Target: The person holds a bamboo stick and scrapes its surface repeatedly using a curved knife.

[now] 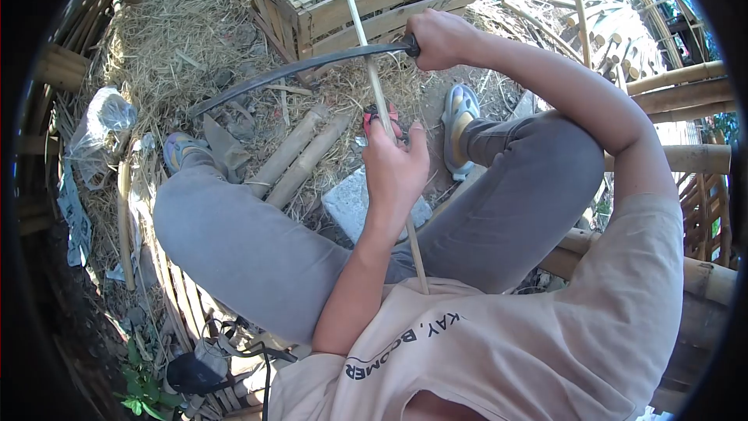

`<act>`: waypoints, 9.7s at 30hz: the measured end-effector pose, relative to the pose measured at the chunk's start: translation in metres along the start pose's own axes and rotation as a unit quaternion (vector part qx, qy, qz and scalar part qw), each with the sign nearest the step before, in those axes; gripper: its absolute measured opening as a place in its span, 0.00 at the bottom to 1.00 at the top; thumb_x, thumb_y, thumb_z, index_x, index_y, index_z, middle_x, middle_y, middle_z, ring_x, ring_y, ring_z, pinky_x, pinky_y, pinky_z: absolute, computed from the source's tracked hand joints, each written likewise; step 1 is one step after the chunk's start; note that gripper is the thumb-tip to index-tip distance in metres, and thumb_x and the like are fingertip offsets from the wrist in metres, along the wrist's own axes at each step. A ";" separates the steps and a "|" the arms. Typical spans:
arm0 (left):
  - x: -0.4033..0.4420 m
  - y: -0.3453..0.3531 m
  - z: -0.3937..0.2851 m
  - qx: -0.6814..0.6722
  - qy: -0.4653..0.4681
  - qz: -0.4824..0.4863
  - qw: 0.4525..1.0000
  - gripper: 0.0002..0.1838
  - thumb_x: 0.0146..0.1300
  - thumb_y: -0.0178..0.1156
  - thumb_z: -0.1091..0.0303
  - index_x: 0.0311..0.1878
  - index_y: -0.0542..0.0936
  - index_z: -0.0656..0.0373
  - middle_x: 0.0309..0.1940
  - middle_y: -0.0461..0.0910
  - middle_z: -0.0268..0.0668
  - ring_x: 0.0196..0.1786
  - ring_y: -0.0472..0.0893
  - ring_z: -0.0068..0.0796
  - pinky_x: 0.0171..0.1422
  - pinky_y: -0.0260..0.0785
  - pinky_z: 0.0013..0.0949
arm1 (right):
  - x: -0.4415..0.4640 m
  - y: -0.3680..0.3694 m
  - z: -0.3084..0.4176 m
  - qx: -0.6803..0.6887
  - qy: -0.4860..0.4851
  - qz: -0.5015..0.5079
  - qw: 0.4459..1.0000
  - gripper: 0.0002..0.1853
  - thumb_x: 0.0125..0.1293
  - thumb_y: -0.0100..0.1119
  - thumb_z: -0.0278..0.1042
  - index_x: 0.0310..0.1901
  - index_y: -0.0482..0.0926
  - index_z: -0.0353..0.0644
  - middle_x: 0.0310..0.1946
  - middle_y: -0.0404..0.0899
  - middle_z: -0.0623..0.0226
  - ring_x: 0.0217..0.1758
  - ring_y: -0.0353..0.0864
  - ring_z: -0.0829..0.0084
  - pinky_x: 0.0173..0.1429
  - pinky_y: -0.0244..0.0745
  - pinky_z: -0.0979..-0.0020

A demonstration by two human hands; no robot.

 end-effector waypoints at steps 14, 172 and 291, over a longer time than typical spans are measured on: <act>0.001 -0.006 0.003 0.042 0.010 0.011 0.999 0.20 0.64 0.66 0.58 0.40 0.72 0.67 0.31 0.80 0.52 0.33 0.84 0.45 0.41 0.74 0.44 | -0.017 0.010 -0.001 0.162 0.028 0.046 0.985 0.10 0.50 0.62 0.29 0.29 0.79 0.27 0.25 0.81 0.43 0.33 0.85 0.48 0.40 0.77 0.54; -0.004 0.004 -0.008 0.062 0.027 -0.016 0.998 0.20 0.65 0.65 0.63 0.47 0.71 0.71 0.21 0.77 0.47 0.24 0.81 0.49 0.34 0.72 0.48 | -0.011 0.008 0.013 0.037 -0.035 0.033 0.998 0.12 0.47 0.64 0.30 0.35 0.86 0.37 0.27 0.84 0.49 0.36 0.86 0.47 0.42 0.81 0.52; -0.004 0.025 0.011 -0.387 -0.194 0.161 0.887 0.10 0.72 0.62 0.63 0.40 0.68 0.44 0.19 0.57 0.16 0.16 0.53 0.07 0.17 0.41 0.19 | -0.039 0.018 0.029 0.093 -0.063 0.061 0.992 0.10 0.46 0.64 0.27 0.32 0.85 0.35 0.24 0.83 0.48 0.32 0.86 0.47 0.39 0.81 0.54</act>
Point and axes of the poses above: each hand's wrist, its own x-axis towards the middle knuckle, its own y-axis out of the palm, z = x × y, the point moved 8 cm from there along x, towards the middle knuckle
